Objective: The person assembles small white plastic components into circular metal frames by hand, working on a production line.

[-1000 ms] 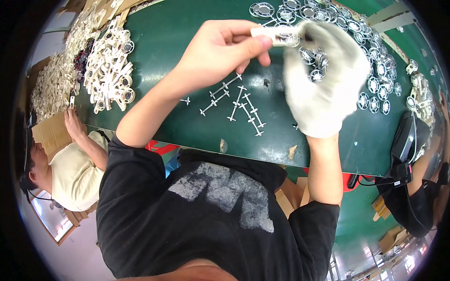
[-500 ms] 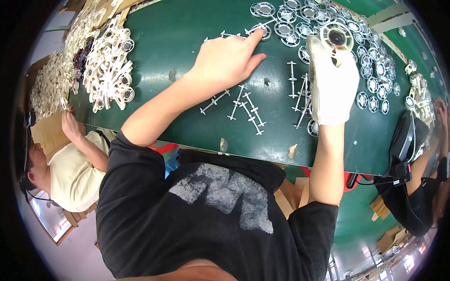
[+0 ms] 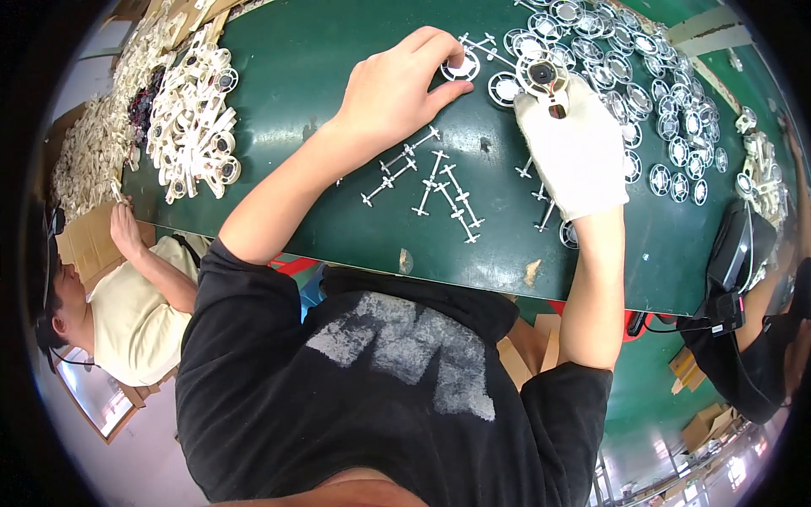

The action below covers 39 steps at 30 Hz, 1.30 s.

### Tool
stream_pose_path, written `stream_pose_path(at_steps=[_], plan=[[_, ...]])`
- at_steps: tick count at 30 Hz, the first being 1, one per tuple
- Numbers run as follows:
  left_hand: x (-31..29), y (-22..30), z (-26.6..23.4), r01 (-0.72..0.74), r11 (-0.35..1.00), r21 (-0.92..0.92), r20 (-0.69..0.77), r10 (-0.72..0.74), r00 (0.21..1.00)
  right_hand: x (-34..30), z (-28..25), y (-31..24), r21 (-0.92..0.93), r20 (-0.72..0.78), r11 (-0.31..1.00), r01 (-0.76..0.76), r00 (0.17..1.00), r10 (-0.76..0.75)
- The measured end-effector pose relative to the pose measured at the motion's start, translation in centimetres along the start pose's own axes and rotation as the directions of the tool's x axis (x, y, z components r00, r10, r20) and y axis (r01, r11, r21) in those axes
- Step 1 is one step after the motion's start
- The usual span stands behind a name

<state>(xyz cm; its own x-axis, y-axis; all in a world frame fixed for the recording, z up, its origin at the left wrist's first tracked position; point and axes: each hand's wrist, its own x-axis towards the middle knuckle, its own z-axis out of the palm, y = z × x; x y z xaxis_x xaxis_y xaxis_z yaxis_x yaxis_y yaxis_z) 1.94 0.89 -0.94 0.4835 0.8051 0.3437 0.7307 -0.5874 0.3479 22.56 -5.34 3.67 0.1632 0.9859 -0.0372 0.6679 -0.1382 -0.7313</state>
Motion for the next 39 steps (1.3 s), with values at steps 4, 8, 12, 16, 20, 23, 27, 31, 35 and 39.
stream_pose_path(at_steps=[4,8,12,16,20,23,27,31,35,39], plan=[[0.1,1.0,-2.8,-0.114,0.974,-0.195,-0.102,0.096,0.990,-0.5,-0.5,-0.7,-0.033,0.003,0.998,-0.052,0.999,0.052],[0.2,1.0,-4.3,-0.423,0.829,-0.366,-0.225,0.362,0.904,-1.5,-0.6,-1.1,-0.073,0.132,0.996,0.059,0.990,-0.048],[-0.9,1.5,-4.3,-0.459,0.795,-0.396,-0.165,0.430,0.887,-1.8,-0.8,-2.8,-0.055,0.420,0.997,-0.056,0.905,0.074],[-1.5,1.2,-3.3,-0.392,0.780,-0.487,-0.131,0.379,0.916,-1.8,-0.3,-1.8,-0.078,0.446,0.997,0.015,0.895,0.022],[-2.2,0.8,-2.9,-0.286,0.752,-0.594,-0.089,0.292,0.952,-1.7,-0.4,-2.4,-0.041,0.458,0.999,0.036,0.889,-0.013],[-2.2,0.9,-3.4,-0.317,0.735,-0.600,-0.105,0.320,0.942,-1.5,-1.6,-2.8,0.235,0.632,0.939,-0.252,0.773,0.049],[-2.3,1.5,-3.7,-0.312,0.618,-0.722,-0.150,0.300,0.942,-2.4,0.6,-1.7,0.285,0.477,0.954,-0.096,0.877,-0.054],[-2.3,1.8,-3.5,-0.037,0.562,-0.826,0.068,0.164,0.984,-3.0,2.4,-1.0,0.290,0.254,0.934,0.208,0.925,-0.284],[-2.7,1.4,-3.3,0.050,0.308,-0.950,0.090,0.115,0.989,-3.6,3.5,-0.7,0.064,0.181,0.944,0.324,0.926,-0.330],[0.1,0.2,-4.5,0.020,0.537,-0.843,0.155,0.208,0.966,-3.3,2.9,-1.6,0.174,0.240,0.973,0.151,0.952,-0.191]])
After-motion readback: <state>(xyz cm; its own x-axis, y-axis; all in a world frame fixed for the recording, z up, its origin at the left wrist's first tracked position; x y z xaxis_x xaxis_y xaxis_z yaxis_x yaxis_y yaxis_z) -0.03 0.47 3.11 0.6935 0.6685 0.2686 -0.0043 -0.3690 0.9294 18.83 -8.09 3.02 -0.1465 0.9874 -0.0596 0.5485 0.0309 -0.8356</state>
